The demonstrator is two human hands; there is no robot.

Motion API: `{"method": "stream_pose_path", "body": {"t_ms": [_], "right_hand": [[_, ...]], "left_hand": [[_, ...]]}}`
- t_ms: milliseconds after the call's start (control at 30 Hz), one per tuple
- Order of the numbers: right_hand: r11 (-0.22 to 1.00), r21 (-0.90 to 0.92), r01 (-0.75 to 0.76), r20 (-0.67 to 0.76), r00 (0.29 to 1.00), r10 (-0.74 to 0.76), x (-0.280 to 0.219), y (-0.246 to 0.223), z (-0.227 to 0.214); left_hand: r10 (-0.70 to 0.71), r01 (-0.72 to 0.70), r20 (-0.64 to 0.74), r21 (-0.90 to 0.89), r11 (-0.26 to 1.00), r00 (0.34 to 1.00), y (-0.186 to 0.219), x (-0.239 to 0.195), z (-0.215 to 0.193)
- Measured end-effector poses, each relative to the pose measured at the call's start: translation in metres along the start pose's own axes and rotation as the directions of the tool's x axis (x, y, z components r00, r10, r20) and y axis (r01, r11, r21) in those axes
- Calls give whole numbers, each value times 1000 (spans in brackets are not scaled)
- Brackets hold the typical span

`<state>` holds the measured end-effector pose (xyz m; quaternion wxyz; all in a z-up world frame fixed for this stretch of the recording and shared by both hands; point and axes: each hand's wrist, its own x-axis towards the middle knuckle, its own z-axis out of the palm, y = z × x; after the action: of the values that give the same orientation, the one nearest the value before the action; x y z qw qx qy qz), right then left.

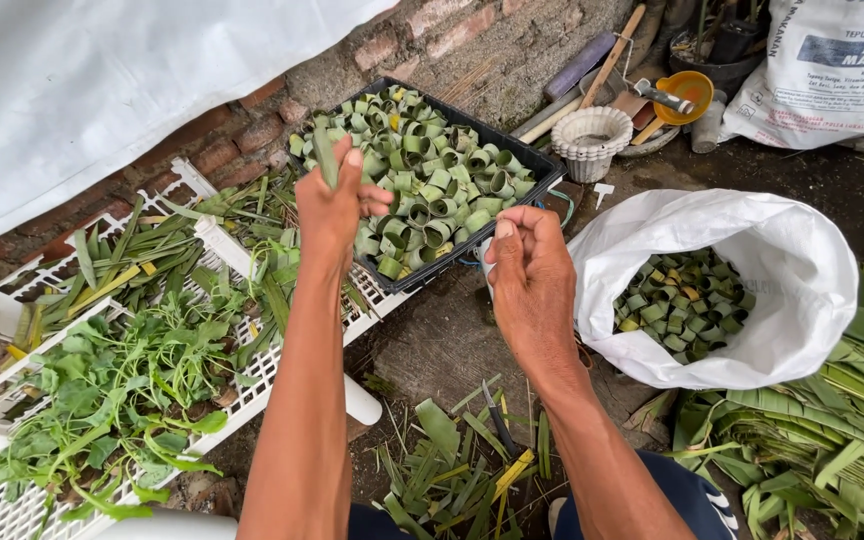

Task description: The person repeatedly picks up long green leaves, rolls them into tight cylindrical shapes by hand, and places them into a black tray. The person also occasionally picks up and sets down a pair of scissors.

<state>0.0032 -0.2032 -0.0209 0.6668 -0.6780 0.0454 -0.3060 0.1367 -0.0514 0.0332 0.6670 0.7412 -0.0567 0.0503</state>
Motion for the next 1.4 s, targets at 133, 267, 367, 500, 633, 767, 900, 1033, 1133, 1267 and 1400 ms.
{"method": "stream_pose_path", "body": {"t_ms": [133,267,367,500,633,767,900,1033,1133,1267,1400], "right_hand": [[998,-37,-50,-13,999,50,0,-2,0],[999,-14,-44,0,999,44,-4,-12,7],[1000,-10,-20,22,1000,21,-8,-18,13],[999,-44,5,68,998,-2,-14,-25,21],[994,-99,34,113,993,-23,-19,-25,29],[979,-150,135,177,978,-108,-21,-25,30],[1000,9,25,204,979,-26,-25,-30,32],[996,86,-27,187,982,10,-23,-13,29],[996,84,-35,172,985,20,-22,-7,25],[996,93,10,159,987,-25,-20,-5,24],[996,65,58,128,990,-66,-23,-17,22]], "left_hand": [[-112,107,-38,-106,989,993,1,-60,-13],[-414,396,95,-544,740,905,-46,-87,-26],[-342,427,259,-622,656,903,-43,-111,-21],[-214,368,316,-592,717,924,-31,-133,-6],[-214,338,280,-544,768,936,-37,-135,-15],[-254,372,288,-509,776,923,-30,-137,-23],[-262,410,346,-481,775,901,-34,-141,-30],[-236,411,387,-469,782,891,-27,-147,-27],[-232,412,398,-461,786,887,-21,-151,-24],[-227,367,318,-507,780,921,-23,-148,-24],[-250,355,258,-556,752,933,-29,-147,-30]]}}
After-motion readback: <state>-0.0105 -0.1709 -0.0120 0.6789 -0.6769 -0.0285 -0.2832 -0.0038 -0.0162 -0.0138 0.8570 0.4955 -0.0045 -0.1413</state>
